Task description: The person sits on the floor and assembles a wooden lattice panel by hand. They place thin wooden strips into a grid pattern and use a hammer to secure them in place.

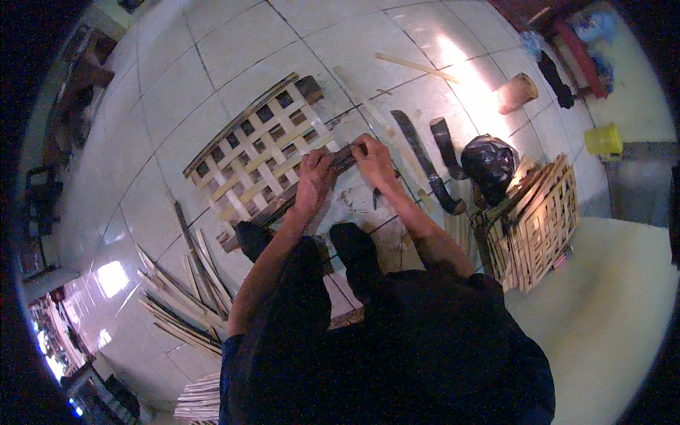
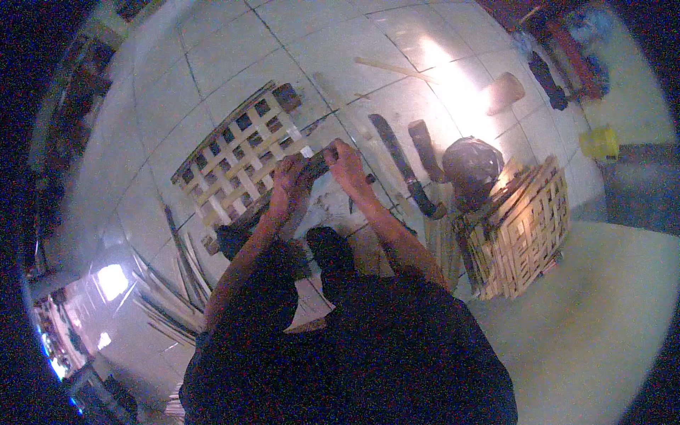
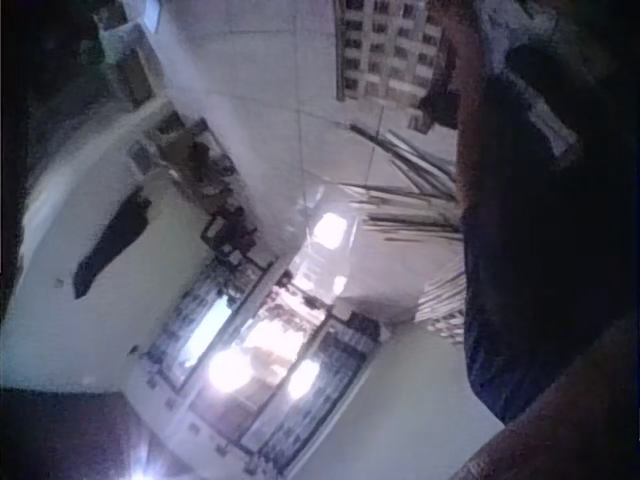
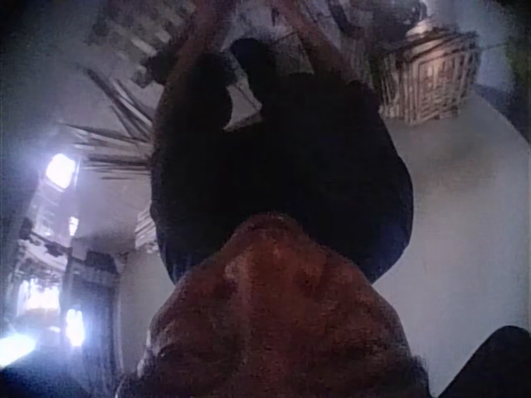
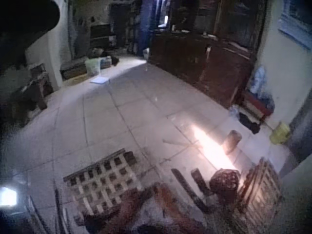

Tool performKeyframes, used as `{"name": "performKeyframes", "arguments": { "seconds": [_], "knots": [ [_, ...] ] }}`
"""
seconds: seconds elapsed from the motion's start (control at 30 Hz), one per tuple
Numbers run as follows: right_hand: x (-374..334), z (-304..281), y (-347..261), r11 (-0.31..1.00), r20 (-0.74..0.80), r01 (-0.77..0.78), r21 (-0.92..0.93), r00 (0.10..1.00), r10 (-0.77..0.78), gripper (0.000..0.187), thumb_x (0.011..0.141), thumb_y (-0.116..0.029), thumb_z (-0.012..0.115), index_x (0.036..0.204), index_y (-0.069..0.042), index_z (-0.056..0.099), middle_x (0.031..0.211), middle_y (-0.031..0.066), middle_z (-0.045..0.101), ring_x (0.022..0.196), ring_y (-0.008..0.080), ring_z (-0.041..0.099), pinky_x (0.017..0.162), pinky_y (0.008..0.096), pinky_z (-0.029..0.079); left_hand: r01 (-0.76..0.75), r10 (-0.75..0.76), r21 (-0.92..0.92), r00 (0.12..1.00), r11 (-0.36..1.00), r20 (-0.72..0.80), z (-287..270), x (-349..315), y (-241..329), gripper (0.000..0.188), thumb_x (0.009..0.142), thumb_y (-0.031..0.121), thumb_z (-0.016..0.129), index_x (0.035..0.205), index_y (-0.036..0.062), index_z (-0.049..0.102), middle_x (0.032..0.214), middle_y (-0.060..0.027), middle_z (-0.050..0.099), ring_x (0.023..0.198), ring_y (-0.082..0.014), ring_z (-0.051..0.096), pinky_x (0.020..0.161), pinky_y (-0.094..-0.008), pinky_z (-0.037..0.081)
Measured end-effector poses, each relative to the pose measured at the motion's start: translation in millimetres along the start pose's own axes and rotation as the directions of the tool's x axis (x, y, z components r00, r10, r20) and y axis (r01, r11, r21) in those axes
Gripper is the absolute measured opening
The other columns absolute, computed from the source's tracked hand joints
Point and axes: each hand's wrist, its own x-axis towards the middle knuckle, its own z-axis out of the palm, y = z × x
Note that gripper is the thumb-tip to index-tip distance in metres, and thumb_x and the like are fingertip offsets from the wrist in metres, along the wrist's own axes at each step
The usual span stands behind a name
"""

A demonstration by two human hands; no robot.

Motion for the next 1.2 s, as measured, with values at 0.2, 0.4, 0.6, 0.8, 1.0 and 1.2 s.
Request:
{"name": "performKeyframes", "arguments": {
  "seconds": [0.2, 0.4, 0.6, 0.8, 1.0, 1.2],
  "knots": [
    [5.5, -42.4, 5.5, 0.998, -0.046, 0.049, 0.045, 0.998, -0.047, 0.015, 0.084, -0.018, 0.061, 0.089, -0.004, 0.064, 0.085, 0.0167, 0.065, 0.080, 0.0307, 0.065, 0.071, 0.0382, 0.050, -0.113, 0.109, -0.100, 0.993, 0.989, -0.041, -1.5, 0.3, -23.0, 0.035, 0.075, 0.001, 0.066, 0.109, 0.0025, 0.059, 0.107, -0.0163, 0.056, 0.100, -0.0362, 0.052, 0.088, -0.0433, 0.044],
    [23.0, -216.1, 173.8, 0.654, -0.294, 0.110, -0.749, 0.829, -0.476, 0.011, 0.082, -0.011, 0.051, 0.075, -0.007, 0.058, 0.068, 0.0098, 0.058, 0.057, 0.0240, 0.057, 0.052, 0.0373, 0.047, -0.004, 0.004, -0.167, 1.000, 0.986, 0.004, -2.4, 6.8, -6.5, 0.026, 0.079, 0.004, 0.065, 0.104, 0.0027, 0.060, 0.111, -0.0169, 0.055, 0.103, -0.0362, 0.051, 0.090, -0.0429, 0.042],
    [4.1, -279.0, 279.1, 0.419, -0.218, -0.274, -0.866, 0.960, 0.178, 0.015, 0.084, -0.013, 0.051, 0.088, -0.002, 0.060, 0.082, 0.0183, 0.063, 0.075, 0.0343, 0.063, 0.067, 0.0437, 0.052, 0.059, -0.070, -0.198, 0.997, 0.978, -0.046, -11.5, 8.9, -3.4, 0.018, 0.081, 0.008, 0.065, 0.098, 0.0024, 0.062, 0.098, -0.0158, 0.058, 0.096, -0.0349, 0.054, 0.085, -0.0418, 0.045],
    [-18.0, -287.6, 340.2, 0.346, -0.288, -0.268, -0.899, 0.957, -0.007, 0.020, 0.086, -0.020, 0.054, 0.082, -0.002, 0.059, 0.076, 0.0192, 0.062, 0.074, 0.0350, 0.065, 0.069, 0.0447, 0.054, 0.122, -0.141, -0.264, 0.988, 0.957, -0.055, -10.2, 20.1, 11.4, 0.014, 0.081, 0.010, 0.064, 0.091, 0.0011, 0.065, 0.090, -0.0155, 0.060, 0.093, -0.0341, 0.055, 0.081, -0.0421, 0.046],
    [-15.2, -256.9, 286.0, 0.506, -0.235, -0.241, -0.828, 0.969, 0.077, 0.028, 0.088, -0.031, 0.057, 0.078, -0.006, 0.061, 0.078, 0.0178, 0.064, 0.071, 0.0371, 0.065, 0.065, 0.0466, 0.053, 0.217, -0.230, -0.201, 0.972, 0.955, -0.043, -11.8, 18.9, 4.4, 0.013, 0.077, 0.009, 0.067, 0.086, 0.0016, 0.061, 0.085, -0.0156, 0.059, 0.088, -0.0349, 0.056, 0.077, -0.0437, 0.046],
    [-5.4, -237.7, 253.8, 0.659, -0.199, -0.206, -0.723, 0.976, 0.088, 0.029, 0.087, -0.028, 0.056, 0.081, -0.001, 0.062, 0.080, 0.0212, 0.064, 0.070, 0.0414, 0.063, 0.067, 0.0488, 0.052, 0.302, -0.293, -0.058, 0.947, 0.951, 0.131, -19.1, 34.3, -9.9, 0.018, 0.073, 0.013, 0.069, 0.081, 0.0013, 0.058, 0.083, -0.0188, 0.061, 0.083, -0.0360, 0.059, 0.075, -0.0453, 0.046]
  ]
}}
